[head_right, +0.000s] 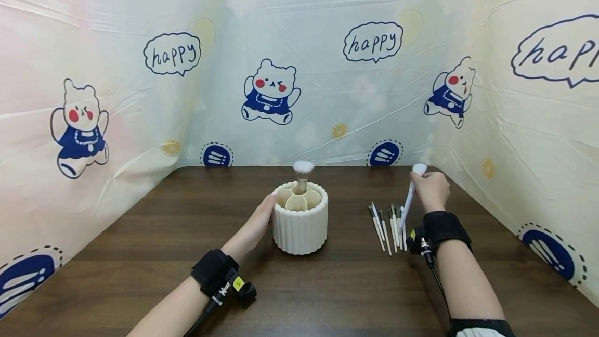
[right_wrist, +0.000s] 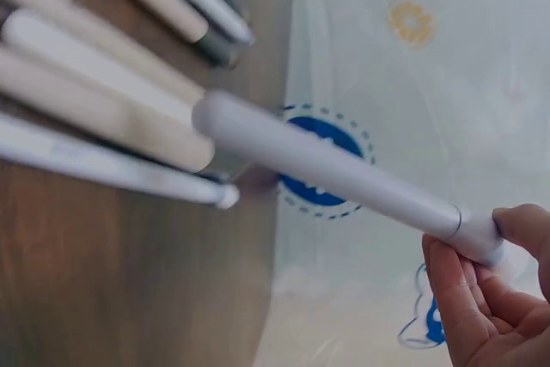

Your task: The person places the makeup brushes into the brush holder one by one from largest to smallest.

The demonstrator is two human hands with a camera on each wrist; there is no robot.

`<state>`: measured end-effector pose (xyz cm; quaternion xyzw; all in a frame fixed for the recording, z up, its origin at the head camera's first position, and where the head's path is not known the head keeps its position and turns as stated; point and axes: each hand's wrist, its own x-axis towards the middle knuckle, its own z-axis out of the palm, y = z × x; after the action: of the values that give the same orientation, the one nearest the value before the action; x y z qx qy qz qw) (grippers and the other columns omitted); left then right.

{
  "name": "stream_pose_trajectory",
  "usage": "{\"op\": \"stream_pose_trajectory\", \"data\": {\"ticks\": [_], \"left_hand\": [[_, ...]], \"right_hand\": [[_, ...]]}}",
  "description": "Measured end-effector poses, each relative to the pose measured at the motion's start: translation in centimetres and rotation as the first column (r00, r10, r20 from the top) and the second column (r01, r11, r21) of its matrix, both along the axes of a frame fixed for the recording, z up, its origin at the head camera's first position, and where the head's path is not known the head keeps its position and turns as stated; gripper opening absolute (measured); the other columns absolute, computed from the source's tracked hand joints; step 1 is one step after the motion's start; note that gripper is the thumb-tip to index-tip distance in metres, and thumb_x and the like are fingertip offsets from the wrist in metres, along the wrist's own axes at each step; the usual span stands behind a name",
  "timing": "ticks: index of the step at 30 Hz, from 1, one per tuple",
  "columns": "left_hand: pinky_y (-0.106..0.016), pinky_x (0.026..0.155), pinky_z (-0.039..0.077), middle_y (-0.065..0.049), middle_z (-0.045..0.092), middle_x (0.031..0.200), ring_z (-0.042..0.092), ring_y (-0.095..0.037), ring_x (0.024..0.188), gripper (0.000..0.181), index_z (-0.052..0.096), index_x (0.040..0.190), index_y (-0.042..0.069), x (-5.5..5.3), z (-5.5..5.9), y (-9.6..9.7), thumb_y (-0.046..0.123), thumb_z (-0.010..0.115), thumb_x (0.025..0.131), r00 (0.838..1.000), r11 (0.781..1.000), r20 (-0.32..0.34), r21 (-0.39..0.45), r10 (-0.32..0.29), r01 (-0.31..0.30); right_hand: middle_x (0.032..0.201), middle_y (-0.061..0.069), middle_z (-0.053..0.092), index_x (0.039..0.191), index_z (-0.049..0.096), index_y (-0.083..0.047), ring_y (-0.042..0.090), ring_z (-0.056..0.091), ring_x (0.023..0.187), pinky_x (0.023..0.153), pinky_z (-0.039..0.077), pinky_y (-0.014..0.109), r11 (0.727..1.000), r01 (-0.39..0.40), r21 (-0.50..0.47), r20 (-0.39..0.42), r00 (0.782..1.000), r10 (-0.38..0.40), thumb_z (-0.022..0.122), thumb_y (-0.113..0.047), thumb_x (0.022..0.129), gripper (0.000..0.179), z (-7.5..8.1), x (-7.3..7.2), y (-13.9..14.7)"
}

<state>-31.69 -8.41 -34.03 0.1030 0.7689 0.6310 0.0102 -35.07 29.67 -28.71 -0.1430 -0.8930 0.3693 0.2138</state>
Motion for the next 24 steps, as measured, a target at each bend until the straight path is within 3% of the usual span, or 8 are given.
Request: {"op": "stream_pose_trajectory", "data": {"ticks": [5, 8, 11, 14, 16, 24], "left_hand": [[-0.056, 0.117, 0.018, -0.018, 0.021, 0.157, 0.019, -0.035, 0.146, 0.063, 0.019, 0.152, 0.007, 0.0, 0.0, 0.0, 0.044, 0.027, 0.102, 1.000, 1.000, 0.002, -0.006, 0.000, 0.000], [-0.056, 0.117, 0.018, -0.018, 0.021, 0.157, 0.019, -0.035, 0.146, 0.063, 0.019, 0.152, 0.007, 0.0, 0.0, 0.0, 0.044, 0.027, 0.102, 1.000, 1.000, -0.001, 0.000, 0.003, -0.003], [-0.055, 0.117, 0.018, -0.018, 0.022, 0.157, 0.019, -0.034, 0.146, 0.062, 0.020, 0.152, 0.007, 0.1, 0.0, 0.0, 0.043, 0.027, 0.102, 1.000, 1.000, 0.001, 0.002, 0.006, -0.006], [-0.054, 0.117, 0.019, -0.017, 0.022, 0.157, 0.020, -0.033, 0.146, 0.062, 0.020, 0.152, 0.007, 0.1, 0.0, 0.0, 0.044, 0.027, 0.102, 1.000, 1.000, 0.005, 0.000, 0.005, -0.005], [-0.055, 0.117, 0.019, -0.018, 0.022, 0.157, 0.020, -0.034, 0.145, 0.063, 0.020, 0.152, 0.007, 0.1, 0.0, 0.0, 0.044, 0.027, 0.101, 1.000, 1.000, 0.003, -0.006, 0.003, -0.003], [-0.054, 0.117, 0.020, -0.019, 0.024, 0.156, 0.022, -0.034, 0.145, 0.063, 0.021, 0.151, 0.006, 0.0, 0.0, -0.1, 0.044, 0.028, 0.101, 1.000, 1.000, -0.005, -0.007, 0.006, -0.006]], "right_hand": [[0.047, -0.019, 0.054, 0.110, 0.065, 0.011, 0.000, 0.052, 0.051, 0.062, 0.039, 0.023, 0.998, -0.021, -0.064, -0.066, 0.998, 0.017, 0.054, -0.035, 0.091, 0.051, 1.2, 0.1, -0.9], [0.052, -0.013, 0.058, 0.110, 0.064, 0.012, -0.010, 0.046, 0.045, 0.054, 0.038, 0.015, 0.994, -0.043, -0.096, -0.122, 0.992, 0.031, 0.056, -0.033, 0.092, 0.050, 1.7, 0.0, -1.6], [0.079, 0.014, 0.070, 0.112, 0.062, 0.015, -0.015, 0.045, 0.044, 0.050, 0.040, 0.009, 0.989, -0.073, -0.130, -0.186, 0.981, 0.048, 0.057, -0.030, 0.093, 0.049, 2.0, 0.0, -2.5], [0.106, 0.030, 0.064, 0.112, 0.061, 0.016, -0.017, 0.044, 0.046, 0.050, 0.041, 0.006, 0.983, -0.096, -0.156, -0.235, 0.970, 0.058, 0.057, -0.029, 0.094, 0.048, 2.3, -0.1, -3.5], [0.114, 0.033, 0.061, 0.113, 0.061, 0.015, -0.018, 0.044, 0.047, 0.051, 0.041, 0.004, 0.980, -0.112, -0.167, -0.257, 0.964, 0.066, 0.057, -0.030, 0.094, 0.049, 2.6, -0.2, -4.1], [0.113, 0.031, 0.062, 0.116, 0.059, 0.014, -0.015, 0.049, 0.056, 0.057, 0.045, 0.003, 0.959, -0.197, -0.205, -0.315, 0.941, 0.126, 0.058, -0.031, 0.093, 0.050, 4.1, 0.1, -6.8]]}}
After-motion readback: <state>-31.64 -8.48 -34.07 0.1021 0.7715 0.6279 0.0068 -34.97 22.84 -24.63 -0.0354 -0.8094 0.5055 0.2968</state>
